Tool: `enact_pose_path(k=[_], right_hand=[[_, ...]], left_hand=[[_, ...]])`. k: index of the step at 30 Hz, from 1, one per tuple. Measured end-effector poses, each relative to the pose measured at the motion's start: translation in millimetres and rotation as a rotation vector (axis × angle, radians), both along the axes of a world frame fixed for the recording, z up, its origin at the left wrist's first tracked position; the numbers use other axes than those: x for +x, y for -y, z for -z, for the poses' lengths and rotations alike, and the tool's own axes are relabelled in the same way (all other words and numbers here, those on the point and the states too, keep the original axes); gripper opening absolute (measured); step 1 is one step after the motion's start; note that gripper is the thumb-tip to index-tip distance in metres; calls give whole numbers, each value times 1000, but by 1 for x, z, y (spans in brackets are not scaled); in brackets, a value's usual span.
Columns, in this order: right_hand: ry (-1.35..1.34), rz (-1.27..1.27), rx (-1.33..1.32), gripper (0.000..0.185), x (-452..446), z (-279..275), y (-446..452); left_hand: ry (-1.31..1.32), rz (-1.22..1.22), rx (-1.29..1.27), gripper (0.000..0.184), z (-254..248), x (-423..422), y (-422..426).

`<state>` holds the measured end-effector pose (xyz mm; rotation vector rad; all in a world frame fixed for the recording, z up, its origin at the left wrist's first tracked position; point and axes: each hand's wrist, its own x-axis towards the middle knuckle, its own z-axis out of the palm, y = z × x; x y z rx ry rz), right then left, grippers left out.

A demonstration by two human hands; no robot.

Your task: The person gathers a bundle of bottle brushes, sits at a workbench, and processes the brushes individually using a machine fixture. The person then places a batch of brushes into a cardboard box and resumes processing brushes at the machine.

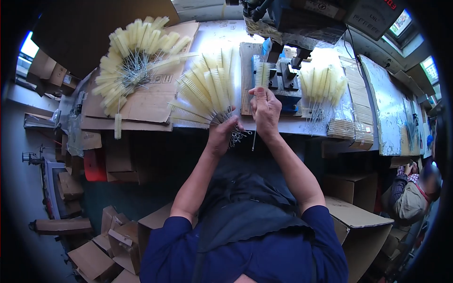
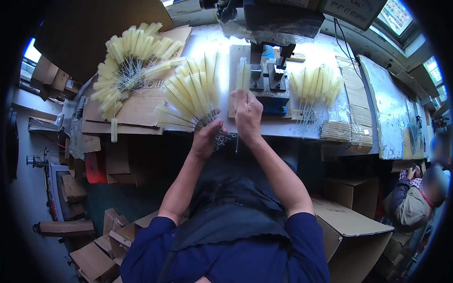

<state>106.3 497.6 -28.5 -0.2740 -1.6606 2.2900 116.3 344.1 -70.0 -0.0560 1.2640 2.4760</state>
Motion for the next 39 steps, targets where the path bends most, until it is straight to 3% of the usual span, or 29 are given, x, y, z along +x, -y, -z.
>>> enact_pose_path(k=[2, 18, 26, 30, 36, 37, 39], right_hand=[[94, 44, -180, 34, 10, -9, -13], [328, -206, -336, 39, -16, -29, -74], [385, -229, -431, 49, -25, -25, -81], [337, -271, -551, 70, -24, -36, -82], [317, -234, -569, 75, -28, -51, -63], [379, -180, -610, 60, -28, -60, -57], [374, -234, -590, 49, -37, -32, -56]], left_hand=[[32, -78, -25, 37, 12, -7, 4], [-23, -157, -171, 33, 44, -37, -14], [33, -135, -145, 36, 44, -36, -12], [32, -131, -117, 35, 47, -36, -9], [17, -131, -133, 34, 44, -36, -9], [20, -137, -130, 34, 41, -35, -10], [21, -135, -128, 35, 42, -35, -9]])
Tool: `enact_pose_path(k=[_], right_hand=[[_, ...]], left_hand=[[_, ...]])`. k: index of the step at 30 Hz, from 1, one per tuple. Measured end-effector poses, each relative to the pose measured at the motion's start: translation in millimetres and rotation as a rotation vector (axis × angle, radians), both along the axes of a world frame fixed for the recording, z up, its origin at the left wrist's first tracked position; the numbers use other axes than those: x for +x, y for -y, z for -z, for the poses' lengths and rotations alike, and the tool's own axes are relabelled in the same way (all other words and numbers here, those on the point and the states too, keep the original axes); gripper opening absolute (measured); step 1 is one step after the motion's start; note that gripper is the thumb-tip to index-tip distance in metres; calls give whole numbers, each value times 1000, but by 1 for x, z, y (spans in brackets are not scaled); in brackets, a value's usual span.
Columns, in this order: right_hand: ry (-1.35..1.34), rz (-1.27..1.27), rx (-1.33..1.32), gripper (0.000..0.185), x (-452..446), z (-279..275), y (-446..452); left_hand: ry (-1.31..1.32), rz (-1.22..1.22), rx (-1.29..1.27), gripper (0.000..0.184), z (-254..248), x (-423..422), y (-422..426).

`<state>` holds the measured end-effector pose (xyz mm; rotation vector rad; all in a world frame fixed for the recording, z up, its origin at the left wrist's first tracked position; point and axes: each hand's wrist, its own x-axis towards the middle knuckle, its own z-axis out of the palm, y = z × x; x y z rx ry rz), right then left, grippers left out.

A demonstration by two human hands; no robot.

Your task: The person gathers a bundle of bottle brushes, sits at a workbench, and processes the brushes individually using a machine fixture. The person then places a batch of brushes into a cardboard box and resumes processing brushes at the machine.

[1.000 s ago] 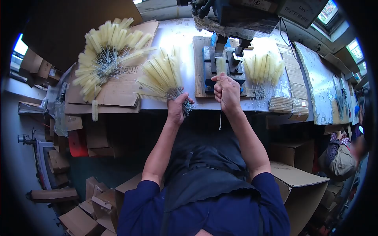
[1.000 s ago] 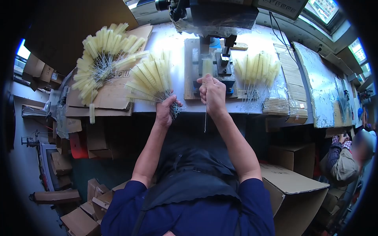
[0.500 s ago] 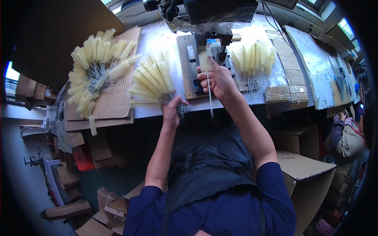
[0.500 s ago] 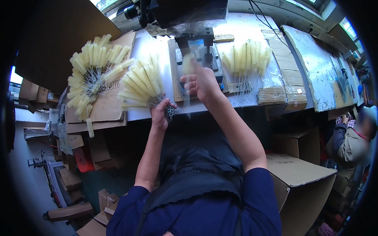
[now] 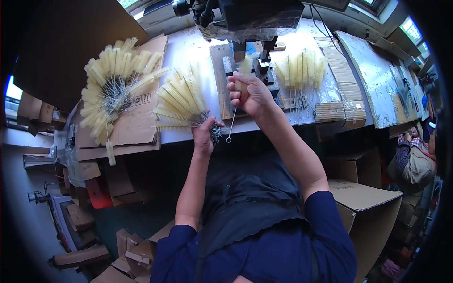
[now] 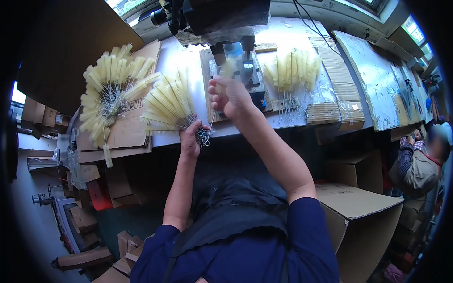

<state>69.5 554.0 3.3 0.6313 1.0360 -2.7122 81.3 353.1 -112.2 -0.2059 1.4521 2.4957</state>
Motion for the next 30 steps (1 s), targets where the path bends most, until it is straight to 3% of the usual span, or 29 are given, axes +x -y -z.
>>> enact_pose_path(k=[3, 10, 13, 16, 20, 30], right_hand=[[-8, -65, 43, 44, 4, 7, 2], [21, -137, 101, 57, 14, 3, -11], [-65, -234, -43, 53, 25, 13, -24], [-326, -235, -455, 48, 45, 22, -32], [-265, -36, -516, 37, 45, 27, -44], [-390, 23, -837, 52, 40, 44, -40]], left_hand=[[-3, 13, 3, 35, 6, -3, 2], [-17, 9, -29, 34, -1, -2, -1], [-13, 6, -26, 34, 0, 0, -1], [-18, 21, -10, 35, 1, -3, 0], [-13, 31, -6, 34, 2, -1, 0], [-7, 31, -22, 37, 2, -2, 1]])
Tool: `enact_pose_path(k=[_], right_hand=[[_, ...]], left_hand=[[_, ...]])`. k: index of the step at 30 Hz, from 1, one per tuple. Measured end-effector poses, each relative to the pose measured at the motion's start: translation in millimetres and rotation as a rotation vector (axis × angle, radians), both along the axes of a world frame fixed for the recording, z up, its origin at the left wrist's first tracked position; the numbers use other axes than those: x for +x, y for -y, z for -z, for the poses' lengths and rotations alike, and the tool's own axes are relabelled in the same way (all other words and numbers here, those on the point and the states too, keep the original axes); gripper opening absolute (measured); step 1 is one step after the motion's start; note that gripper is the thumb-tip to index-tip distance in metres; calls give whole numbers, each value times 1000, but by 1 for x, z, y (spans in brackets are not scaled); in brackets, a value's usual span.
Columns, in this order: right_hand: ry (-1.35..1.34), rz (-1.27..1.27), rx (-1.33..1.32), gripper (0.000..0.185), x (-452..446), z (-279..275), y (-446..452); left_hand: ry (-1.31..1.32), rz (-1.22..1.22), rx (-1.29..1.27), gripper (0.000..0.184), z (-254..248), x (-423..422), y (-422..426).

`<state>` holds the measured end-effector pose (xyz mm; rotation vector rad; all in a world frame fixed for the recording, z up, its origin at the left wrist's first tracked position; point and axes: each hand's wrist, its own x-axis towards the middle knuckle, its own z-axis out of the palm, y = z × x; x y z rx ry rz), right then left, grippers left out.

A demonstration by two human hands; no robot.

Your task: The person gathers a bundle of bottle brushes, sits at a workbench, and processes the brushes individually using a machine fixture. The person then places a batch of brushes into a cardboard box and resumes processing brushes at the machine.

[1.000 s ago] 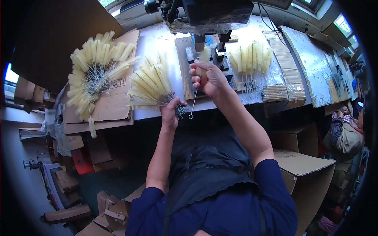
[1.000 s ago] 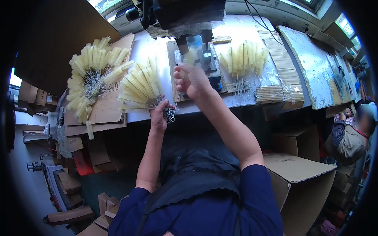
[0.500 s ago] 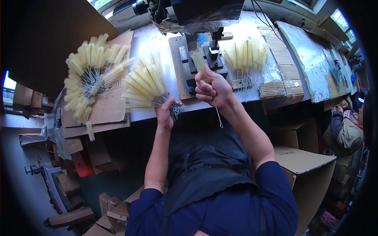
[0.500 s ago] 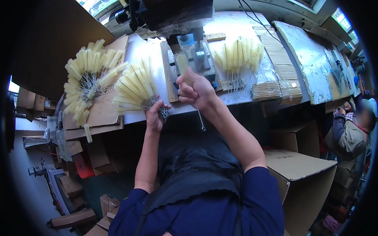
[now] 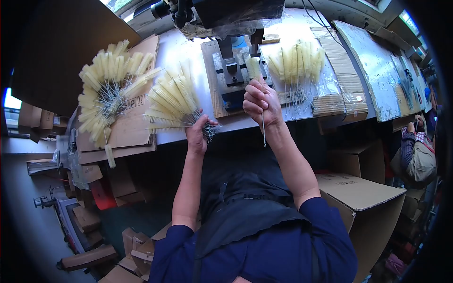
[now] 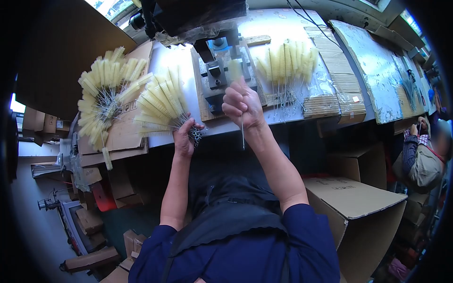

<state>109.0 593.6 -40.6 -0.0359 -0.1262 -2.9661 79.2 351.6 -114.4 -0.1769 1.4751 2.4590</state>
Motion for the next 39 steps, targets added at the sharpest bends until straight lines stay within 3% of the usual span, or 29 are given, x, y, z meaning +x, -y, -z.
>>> enact_pose_path(k=[17, 22, 25, 30, 31, 35, 37, 39], right_hand=[[37, -64, -56, 55, -3, -2, -21], [78, -48, 110, 51, 2, -5, -23], [131, -4, 298, 45, 13, -7, -34], [468, 307, 1115, 44, 14, -10, -94], [455, 374, 1265, 46, 11, -2, -117], [499, 771, 2080, 56, -5, 20, -194], [527, 1091, 2154, 50, 6, 2, -171], [521, 1258, 2099, 43, 21, -5, -151]], left_hand=[[-4, 16, -11, 36, -3, 2, -2], [13, 10, -6, 33, -2, 1, -2], [46, 37, 20, 30, -3, 4, -5], [11, 23, 20, 15, -7, 3, 1], [-18, 78, 59, 22, 8, -3, 5], [-100, 38, 23, 18, -5, 12, 6], [-163, 25, 39, 18, -25, 24, 16], [-243, -42, -2, 16, -48, 34, 36]])
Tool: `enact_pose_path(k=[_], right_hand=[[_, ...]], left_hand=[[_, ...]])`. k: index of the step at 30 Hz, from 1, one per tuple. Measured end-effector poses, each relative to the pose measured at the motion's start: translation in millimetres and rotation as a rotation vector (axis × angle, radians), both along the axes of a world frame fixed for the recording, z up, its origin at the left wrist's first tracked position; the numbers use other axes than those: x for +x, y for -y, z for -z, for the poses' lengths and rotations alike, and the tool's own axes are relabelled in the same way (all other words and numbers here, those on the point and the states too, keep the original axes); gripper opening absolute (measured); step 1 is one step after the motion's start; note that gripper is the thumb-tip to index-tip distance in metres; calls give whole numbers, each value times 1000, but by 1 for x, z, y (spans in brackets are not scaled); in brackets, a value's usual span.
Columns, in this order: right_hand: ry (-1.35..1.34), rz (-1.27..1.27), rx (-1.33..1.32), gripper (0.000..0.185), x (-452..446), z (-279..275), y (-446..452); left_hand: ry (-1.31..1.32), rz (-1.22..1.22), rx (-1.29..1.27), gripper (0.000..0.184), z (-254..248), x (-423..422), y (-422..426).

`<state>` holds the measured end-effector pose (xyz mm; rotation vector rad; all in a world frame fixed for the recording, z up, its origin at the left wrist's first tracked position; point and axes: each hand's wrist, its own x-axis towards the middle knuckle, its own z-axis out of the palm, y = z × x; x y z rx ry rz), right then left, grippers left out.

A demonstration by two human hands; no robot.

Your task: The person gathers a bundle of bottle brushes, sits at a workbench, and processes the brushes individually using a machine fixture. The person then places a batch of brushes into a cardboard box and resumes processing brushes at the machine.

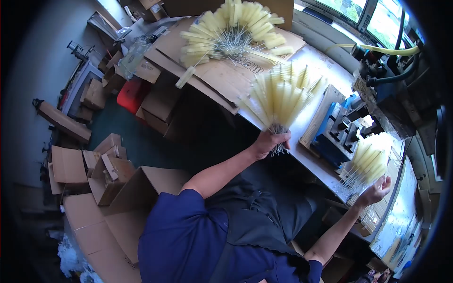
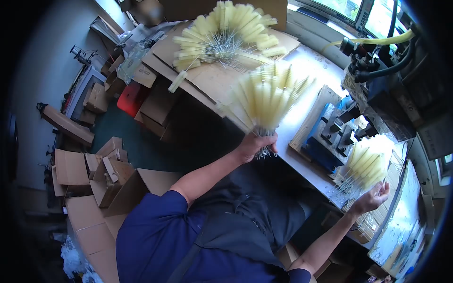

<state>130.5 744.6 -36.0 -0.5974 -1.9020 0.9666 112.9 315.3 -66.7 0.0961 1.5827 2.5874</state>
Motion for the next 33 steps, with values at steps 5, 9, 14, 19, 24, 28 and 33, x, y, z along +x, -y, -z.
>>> enact_pose_path(k=[5, 9, 14, 19, 24, 28, 33], right_hand=[[-41, -195, -242, 30, 32, 20, 52], [-10, -311, -398, 23, 47, 32, 74], [30, -410, -505, 23, 45, 36, 94], [71, -477, -555, 19, 50, 29, 114], [86, -482, -586, 17, 59, 34, 112], [111, -506, -600, 17, 65, 44, 112], [208, -546, -621, 17, 72, 27, 150]], left_hand=[[-125, -525, -313, 4, -27, -12, 124], [-96, -858, -93, 6, -32, -50, 230], [-118, -967, -134, 20, -15, -116, 288], [15, -1054, -397, 12, 12, -176, 308], [90, -1125, -705, 4, 33, -194, 329], [-59, -1199, -508, 27, 9, -166, 303], [-176, -972, -327, 18, -27, -92, 238]])
